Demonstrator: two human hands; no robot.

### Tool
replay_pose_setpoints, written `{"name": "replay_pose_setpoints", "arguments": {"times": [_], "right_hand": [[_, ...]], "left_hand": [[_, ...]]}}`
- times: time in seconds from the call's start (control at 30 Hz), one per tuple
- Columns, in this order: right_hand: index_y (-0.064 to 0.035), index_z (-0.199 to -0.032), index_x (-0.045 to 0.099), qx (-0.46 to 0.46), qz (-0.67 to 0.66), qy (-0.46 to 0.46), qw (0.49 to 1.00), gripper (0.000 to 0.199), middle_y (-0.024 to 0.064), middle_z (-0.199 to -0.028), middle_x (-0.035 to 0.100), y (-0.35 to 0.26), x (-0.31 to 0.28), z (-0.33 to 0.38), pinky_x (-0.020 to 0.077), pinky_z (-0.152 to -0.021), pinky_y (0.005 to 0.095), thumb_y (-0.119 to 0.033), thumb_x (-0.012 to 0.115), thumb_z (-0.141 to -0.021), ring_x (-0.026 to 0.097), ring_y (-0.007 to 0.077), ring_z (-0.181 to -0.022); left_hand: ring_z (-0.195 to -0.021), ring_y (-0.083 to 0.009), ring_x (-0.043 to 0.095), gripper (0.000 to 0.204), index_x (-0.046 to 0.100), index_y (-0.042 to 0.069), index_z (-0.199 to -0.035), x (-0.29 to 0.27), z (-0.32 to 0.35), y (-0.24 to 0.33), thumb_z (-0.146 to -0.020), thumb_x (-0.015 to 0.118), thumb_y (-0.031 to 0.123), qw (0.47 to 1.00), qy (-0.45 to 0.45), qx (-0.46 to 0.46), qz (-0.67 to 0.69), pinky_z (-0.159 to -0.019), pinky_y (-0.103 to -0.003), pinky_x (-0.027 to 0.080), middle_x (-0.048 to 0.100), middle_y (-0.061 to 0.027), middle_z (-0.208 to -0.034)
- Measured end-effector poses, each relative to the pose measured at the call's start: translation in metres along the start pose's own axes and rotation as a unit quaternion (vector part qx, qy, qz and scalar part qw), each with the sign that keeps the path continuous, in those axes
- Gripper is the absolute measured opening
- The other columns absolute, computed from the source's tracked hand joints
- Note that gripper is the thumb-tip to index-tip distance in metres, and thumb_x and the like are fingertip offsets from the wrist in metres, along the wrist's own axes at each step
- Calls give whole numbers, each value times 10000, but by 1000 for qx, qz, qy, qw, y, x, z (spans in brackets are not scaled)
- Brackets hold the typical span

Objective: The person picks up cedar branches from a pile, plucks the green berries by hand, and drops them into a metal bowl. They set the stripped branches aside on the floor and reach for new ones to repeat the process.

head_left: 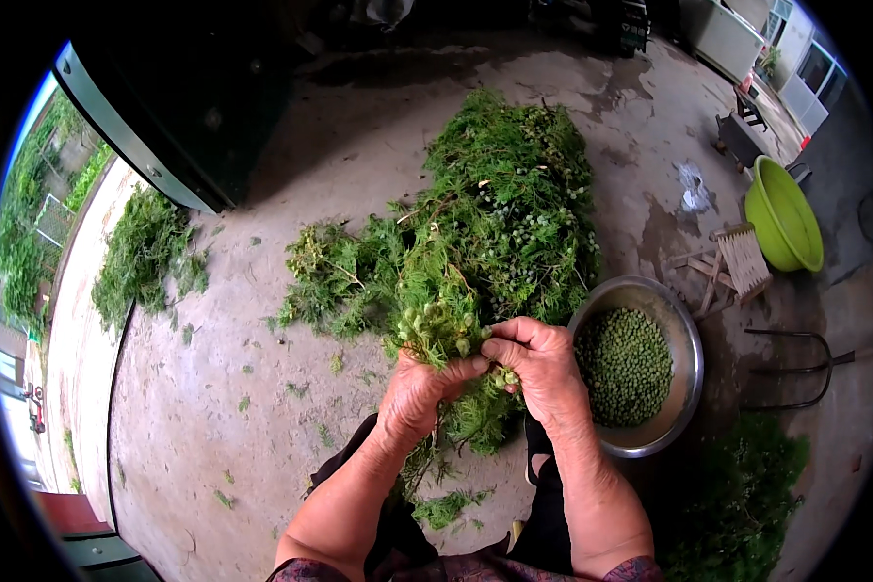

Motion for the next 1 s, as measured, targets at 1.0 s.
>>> {"name": "replay_pose_setpoints", "arguments": {"times": [1.0], "right_hand": [[-51, -986, 556, 14, -128, -87, 988, 159, -22, -772, 559, 0, 19, 0, 400, -523, 172, -87, 591, -835, 484, 35, -621]], "left_hand": [[-603, -105, 487, 253, 609, 29, -907, -25, -2, 5, -708, 691, 164, 996, 30, 78, -33, -528, -251, 389, 590, -9, -748]]}}
Point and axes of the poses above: each hand's wrist, its own z-axis away from the middle knuckle, its own x-axis out of the palm, y = z × x, the point moved 10 cm from there along -z, towards the middle knuckle
